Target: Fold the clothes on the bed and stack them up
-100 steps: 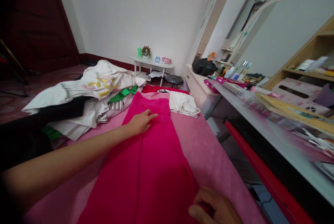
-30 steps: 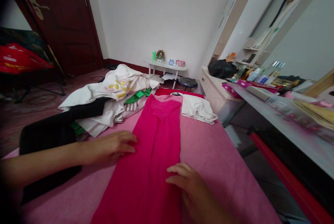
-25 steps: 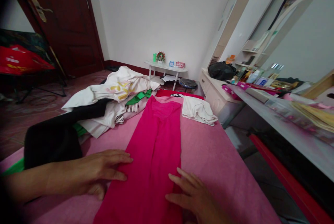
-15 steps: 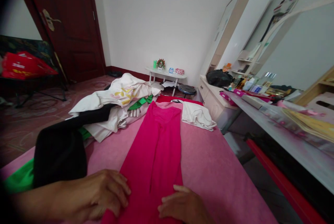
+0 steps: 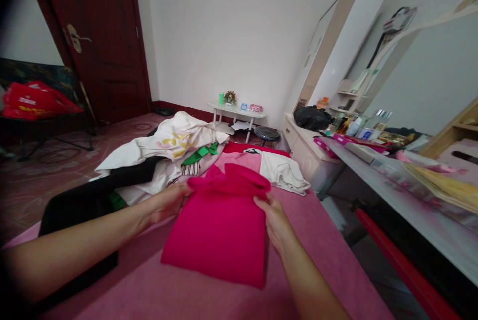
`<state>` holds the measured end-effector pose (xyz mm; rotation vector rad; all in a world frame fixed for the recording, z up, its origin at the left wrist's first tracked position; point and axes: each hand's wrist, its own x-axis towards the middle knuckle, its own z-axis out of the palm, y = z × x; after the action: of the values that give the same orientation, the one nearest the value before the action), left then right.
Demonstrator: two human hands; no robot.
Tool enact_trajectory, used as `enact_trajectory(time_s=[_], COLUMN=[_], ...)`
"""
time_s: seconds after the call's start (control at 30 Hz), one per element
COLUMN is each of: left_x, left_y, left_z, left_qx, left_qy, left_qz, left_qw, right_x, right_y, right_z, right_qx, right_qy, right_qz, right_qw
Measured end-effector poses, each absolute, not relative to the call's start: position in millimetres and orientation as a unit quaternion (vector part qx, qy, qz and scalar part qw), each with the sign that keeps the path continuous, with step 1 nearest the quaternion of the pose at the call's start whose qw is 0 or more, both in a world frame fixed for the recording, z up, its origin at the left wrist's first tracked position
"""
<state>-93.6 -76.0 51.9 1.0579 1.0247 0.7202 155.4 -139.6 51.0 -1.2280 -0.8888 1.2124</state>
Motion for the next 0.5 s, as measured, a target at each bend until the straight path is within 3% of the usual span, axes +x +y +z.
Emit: enact_trajectory(time_s=[0.17,0.33,0.5], left_x=[-87.4,-99.2,-121.3], left_y=[-70.4,-106.9,-126.2], left_z=[9.5,5.3,2.9], left_qx=[0.412,0.462,0.563], left_qy=[0.431,0.373,0.348], left_qz=[0.314,0.346,0.249], left_qw=[0.739,0.727,0.707], right_x=[169.4,164.7,169.5], right_y=[-114.1,-141.2,-171.5], right_z=[-1.4,-12.0,-13.4], right_qx=[-0.538,-0.532,-0.55], right_qy=[-0.337,-0.359,-0.408], right_qz=[0.516,0.486,0.537], right_qw=[0.575,0.593,0.493])
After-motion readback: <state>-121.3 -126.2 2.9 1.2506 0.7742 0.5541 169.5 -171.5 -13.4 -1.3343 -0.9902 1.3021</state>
